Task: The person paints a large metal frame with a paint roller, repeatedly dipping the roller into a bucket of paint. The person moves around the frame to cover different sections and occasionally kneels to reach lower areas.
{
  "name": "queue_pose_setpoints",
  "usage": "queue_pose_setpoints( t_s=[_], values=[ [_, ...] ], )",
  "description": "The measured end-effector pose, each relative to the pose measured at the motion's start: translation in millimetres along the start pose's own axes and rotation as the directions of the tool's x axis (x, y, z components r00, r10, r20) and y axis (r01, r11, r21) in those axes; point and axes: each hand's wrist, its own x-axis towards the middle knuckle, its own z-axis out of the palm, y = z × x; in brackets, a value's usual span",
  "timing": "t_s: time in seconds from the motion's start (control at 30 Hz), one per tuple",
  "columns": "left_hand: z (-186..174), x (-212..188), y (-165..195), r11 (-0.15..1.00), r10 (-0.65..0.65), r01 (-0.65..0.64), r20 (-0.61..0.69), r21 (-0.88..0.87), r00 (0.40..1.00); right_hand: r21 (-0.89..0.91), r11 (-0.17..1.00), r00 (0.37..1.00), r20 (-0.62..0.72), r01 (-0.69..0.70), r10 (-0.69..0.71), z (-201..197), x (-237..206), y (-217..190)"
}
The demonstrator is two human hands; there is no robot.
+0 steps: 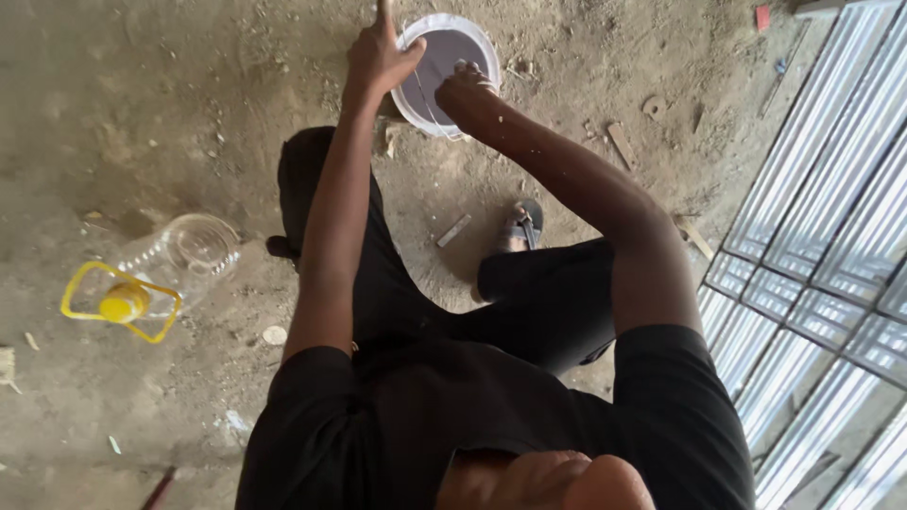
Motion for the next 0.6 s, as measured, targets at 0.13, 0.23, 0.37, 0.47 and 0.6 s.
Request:
queue_pose_setpoints(
  t_s=[0.13,0.23,0.37,0.47,0.6],
  values=[
    [10,-6,-9,0.952,0.306,-0.294,-0.175,0.09,0.936,-0.085,0.996,1.0,-0.019,0.002,-0.004,22,4,7],
    [15,-7,-5,0.986,0.167,-0.168,0.021,0.013,0.986,-0.128,0.992,1.0,-0.029,-0.004,0.001,40,1,23],
    [25,-8,2,0.952,0.304,-0.305,-0.006,-0.019,0.953,-0.108,0.994,1.0,-0.028,-0.009,0.006,68,-12,37],
    [36,-8,1,0.918,0.395,-0.392,-0.05,0.061,0.917,0.035,0.999,0.999,-0.012,-0.039,0.039,87,-24,41],
    [51,-5,0,0.96,0.274,-0.277,0.091,0.028,0.958,0.274,0.957,0.995,-0.024,-0.09,0.101,95,-33,43]
  ],
)
